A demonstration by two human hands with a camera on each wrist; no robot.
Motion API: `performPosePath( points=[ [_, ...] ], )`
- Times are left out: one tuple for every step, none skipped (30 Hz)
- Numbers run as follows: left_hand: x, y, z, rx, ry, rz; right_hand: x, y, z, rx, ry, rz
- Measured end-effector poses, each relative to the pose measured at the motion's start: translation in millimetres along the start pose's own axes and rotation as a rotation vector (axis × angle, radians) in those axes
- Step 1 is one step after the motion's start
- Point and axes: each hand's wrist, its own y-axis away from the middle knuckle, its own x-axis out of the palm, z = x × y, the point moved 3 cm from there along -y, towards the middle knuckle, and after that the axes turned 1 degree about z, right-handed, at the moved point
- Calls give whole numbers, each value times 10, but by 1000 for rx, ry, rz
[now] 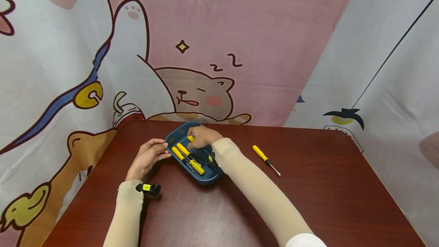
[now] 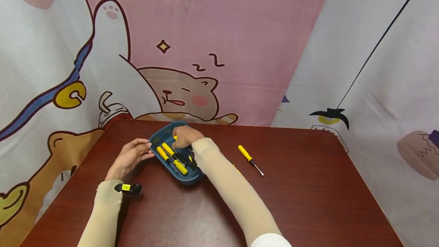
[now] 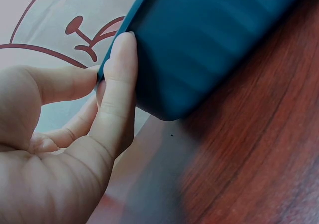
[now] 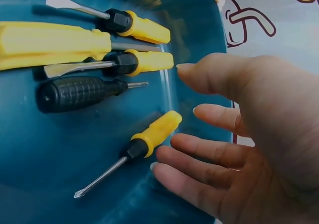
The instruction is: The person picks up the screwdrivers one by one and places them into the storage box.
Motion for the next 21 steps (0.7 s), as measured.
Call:
performPosePath(
  points=[
    [0, 3, -4, 0, -2, 2, -9, 12, 2, -10, 6, -2],
    [1, 4, -8, 0, -1, 0, -18, 21, 0, -15, 10, -2],
    [1, 6, -14, 0, -1, 1, -28, 33, -1, -18, 15, -4],
    [0, 7, -16, 0, -2, 0, -42, 48, -1, -24, 20, -7],
    [-1, 8, -18, 0, -4, 2, -55, 62, -3, -27, 25, -10],
    [-3, 8, -19, 0, -5, 4, -68, 73, -6, -30, 29, -14],
    [-4, 9, -20, 1, -5, 4, -80, 86, -9, -35, 34, -18],
    [-5, 11, -21, 2, -4, 3, -93, 100, -11, -41, 39, -23],
    [-5, 13, -20, 3, -3, 2, -105, 117, -12, -51, 46, -28],
    [-5, 14, -18, 3, -3, -1, -117, 134, -15, -63, 50, -35],
    [-2, 16, -18, 3, -2, -2, -128, 154, -22, -71, 56, -43],
    [2, 17, -17, 3, 0, -4, -139, 177, -29, -81, 58, -50],
    [6, 17, -15, 3, 0, -5, -149, 203, -37, -90, 59, -58],
    [9, 16, -12, 2, -2, -5, -159, 230, -47, -97, 59, -65],
    [13, 14, -9, 1, -6, -4, -167, 258, -59, -104, 57, -72],
    [18, 13, -6, -2, -8, -8, -175, 285, -72, -110, 53, -80],
    [20, 9, -3, -5, -9, -13, -181, 313, -84, -118, 50, -87],
    [23, 7, -1, -6, -10, -15, -187, 341, -94, -125, 49, -94],
    [23, 6, 0, -8, -9, -19, -190, 365, -107, -132, 49, -102],
    [26, 7, -1, -7, -9, -17, -194, 389, -120, -140, 52, -111],
    [28, 8, -1, -9, -4, -21, -195, 411, -134, -149, 57, -121]
  ],
)
